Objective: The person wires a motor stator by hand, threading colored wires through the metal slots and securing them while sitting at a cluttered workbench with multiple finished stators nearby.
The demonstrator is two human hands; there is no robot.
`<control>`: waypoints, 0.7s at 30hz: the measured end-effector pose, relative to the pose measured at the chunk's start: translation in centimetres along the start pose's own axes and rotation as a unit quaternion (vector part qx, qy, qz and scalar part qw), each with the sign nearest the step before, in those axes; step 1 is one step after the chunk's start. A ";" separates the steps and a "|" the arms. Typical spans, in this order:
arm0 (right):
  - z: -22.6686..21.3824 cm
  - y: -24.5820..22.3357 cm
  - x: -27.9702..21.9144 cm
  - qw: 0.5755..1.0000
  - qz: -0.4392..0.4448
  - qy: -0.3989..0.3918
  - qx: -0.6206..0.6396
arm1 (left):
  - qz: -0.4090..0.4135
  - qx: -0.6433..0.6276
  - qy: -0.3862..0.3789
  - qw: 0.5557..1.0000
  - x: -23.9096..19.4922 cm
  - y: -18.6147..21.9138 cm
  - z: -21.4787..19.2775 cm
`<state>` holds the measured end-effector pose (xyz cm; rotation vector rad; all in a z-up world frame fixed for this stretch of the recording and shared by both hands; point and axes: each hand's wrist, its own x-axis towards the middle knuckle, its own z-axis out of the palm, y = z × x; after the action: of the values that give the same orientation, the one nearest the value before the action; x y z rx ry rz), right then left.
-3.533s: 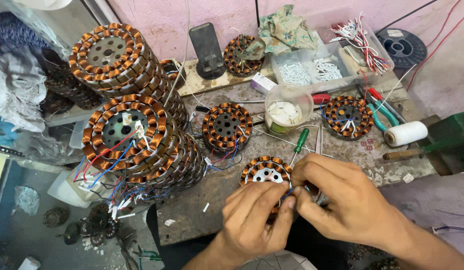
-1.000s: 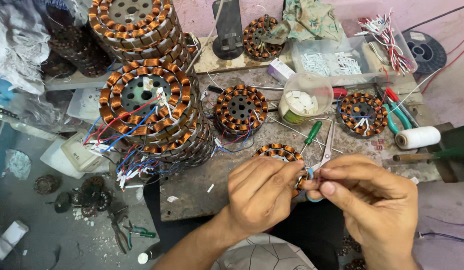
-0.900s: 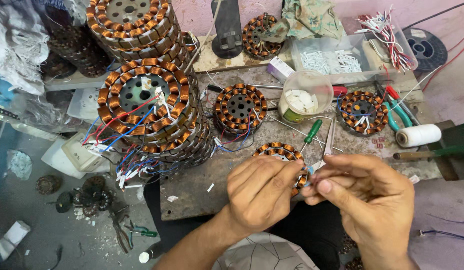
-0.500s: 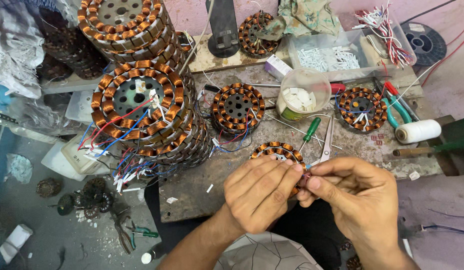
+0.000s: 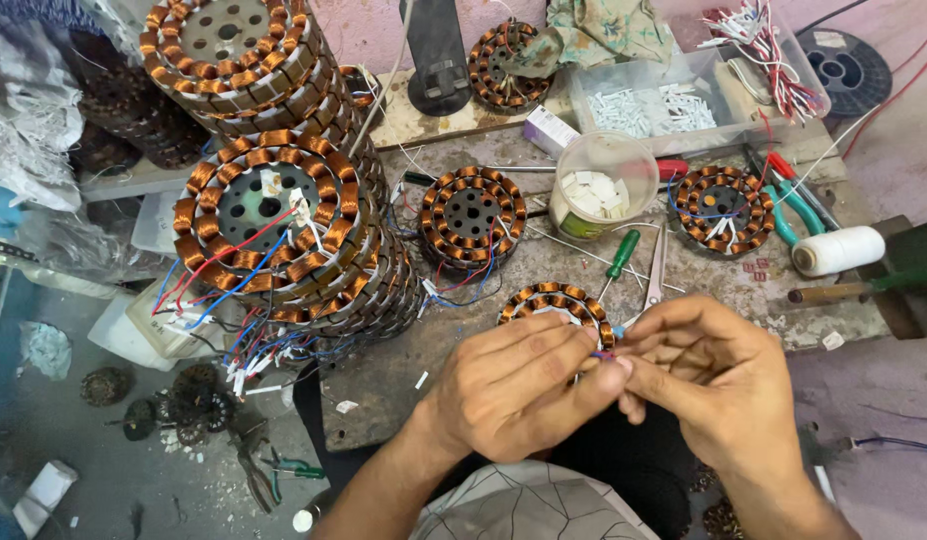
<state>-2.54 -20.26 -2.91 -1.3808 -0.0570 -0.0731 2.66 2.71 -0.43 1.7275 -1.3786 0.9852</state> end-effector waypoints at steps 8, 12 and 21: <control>1.4 -2.6 -0.1 0.905 -0.219 -0.033 -0.363 | -0.073 -0.111 -0.047 0.990 -0.6 -0.3 -0.6; 1.9 -5.3 0.9 0.882 -0.228 -0.068 -0.406 | -0.144 -0.163 -0.024 0.976 -0.6 -0.5 0.2; 3.5 -7.3 3.2 0.778 -0.395 -0.033 -0.487 | -0.308 -0.165 0.145 0.925 0.2 1.0 3.3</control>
<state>0.07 -18.24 5.13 -2.3152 -0.7554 -0.8665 2.10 -0.45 -1.68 1.5305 -0.6843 0.5773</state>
